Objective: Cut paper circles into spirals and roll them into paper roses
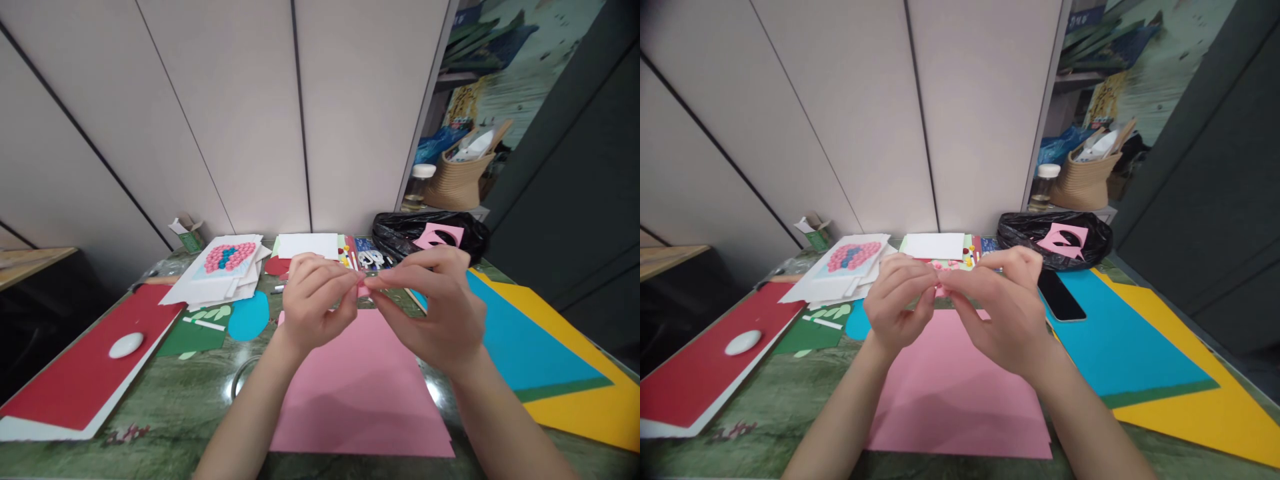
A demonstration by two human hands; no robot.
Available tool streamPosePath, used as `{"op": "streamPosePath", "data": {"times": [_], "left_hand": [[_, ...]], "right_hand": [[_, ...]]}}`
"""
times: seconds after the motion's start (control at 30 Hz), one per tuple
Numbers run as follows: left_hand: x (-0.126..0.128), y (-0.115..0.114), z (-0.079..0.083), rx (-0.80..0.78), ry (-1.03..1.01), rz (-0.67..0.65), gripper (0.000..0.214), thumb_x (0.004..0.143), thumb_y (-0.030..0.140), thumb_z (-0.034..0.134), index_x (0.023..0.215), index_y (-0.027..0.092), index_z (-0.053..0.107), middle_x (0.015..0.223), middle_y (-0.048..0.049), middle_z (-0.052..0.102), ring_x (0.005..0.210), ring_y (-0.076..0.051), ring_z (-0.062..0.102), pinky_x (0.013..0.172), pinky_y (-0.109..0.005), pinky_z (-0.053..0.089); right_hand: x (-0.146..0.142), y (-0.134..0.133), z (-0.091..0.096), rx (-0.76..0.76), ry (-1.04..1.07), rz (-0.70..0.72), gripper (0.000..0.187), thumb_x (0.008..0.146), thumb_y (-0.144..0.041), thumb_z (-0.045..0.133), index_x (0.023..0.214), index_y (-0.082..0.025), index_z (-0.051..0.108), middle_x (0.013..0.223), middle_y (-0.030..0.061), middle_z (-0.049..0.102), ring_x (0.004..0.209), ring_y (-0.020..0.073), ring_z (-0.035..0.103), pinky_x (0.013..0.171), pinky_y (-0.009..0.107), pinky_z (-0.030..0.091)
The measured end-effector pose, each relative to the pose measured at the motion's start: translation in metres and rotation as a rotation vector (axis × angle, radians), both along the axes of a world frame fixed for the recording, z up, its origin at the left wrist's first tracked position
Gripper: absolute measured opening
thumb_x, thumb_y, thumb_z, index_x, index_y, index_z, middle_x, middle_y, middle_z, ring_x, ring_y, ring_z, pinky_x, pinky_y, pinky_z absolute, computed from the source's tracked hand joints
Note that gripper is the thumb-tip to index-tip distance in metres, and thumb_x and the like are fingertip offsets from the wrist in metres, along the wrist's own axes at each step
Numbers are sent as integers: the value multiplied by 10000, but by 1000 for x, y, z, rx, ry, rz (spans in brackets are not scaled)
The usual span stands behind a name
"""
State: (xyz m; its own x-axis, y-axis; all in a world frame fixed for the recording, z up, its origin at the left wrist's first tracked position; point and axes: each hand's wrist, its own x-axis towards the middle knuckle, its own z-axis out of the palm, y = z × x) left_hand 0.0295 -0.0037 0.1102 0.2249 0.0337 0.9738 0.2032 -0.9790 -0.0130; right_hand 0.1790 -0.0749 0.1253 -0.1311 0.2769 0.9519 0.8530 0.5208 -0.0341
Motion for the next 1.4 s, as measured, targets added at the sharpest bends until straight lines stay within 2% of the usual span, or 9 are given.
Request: {"op": "streamPosePath", "data": {"times": [0.1,0.33,0.5,0.63,0.8,1.0,1.23,1.4], "left_hand": [[2,-1,-1,-56,-21,-50,181,727,84,586,858,197,640,741,-14,699,695,-152,615,690,-334,461],[9,-5,-6,-290,-99,-319,196,801,155,549,936,209,680,792,-42,711,740,-164,619,715,-346,479],[13,-2,-12,-385,-126,-409,200,797,231,596,970,211,695,834,-64,717,785,-187,623,735,-363,488],[17,0,-17,-434,-160,-473,254,760,214,653,1012,236,687,860,-51,716,798,-181,620,751,-363,486],[22,-3,-22,-551,-238,-474,276,738,129,671,980,259,698,871,-33,715,806,-162,609,766,-346,482],[24,-4,-25,-577,-333,-433,247,737,151,683,950,274,706,846,-19,715,796,-156,605,753,-332,480],[23,-2,-25,-544,-373,-381,206,734,154,687,905,268,710,822,-11,719,775,-152,617,744,-330,484],[21,-2,-22,-550,-388,-367,157,730,154,687,857,244,708,795,-17,712,758,-152,616,728,-327,481]], "right_hand": [[0,-1,0,-27,26,-29,271,715,-109,685,902,-288,605,728,-45,596,725,138,545,713,345,402],[-2,-3,-1,-13,80,-41,331,693,-79,691,934,-281,589,708,-47,645,721,155,563,702,359,430],[-2,-2,-3,19,99,-18,427,660,-43,710,991,-268,560,705,-51,676,730,172,571,705,384,446],[-4,-2,-4,27,121,-22,433,651,-43,721,990,-259,559,710,-47,686,740,178,579,710,388,446],[-10,-1,-5,42,138,-96,365,677,-80,720,958,-257,566,726,-37,675,753,171,602,733,375,423],[-16,0,-7,65,82,-218,257,717,-124,697,902,-273,598,740,-42,646,674,144,615,745,373,355],[-17,0,-11,159,-6,-215,326,709,-67,684,970,-233,580,764,-52,692,674,123,652,774,357,351],[-17,1,-10,153,6,-214,332,704,-81,697,967,-236,567,763,-56,704,695,132,660,804,365,357]]}}
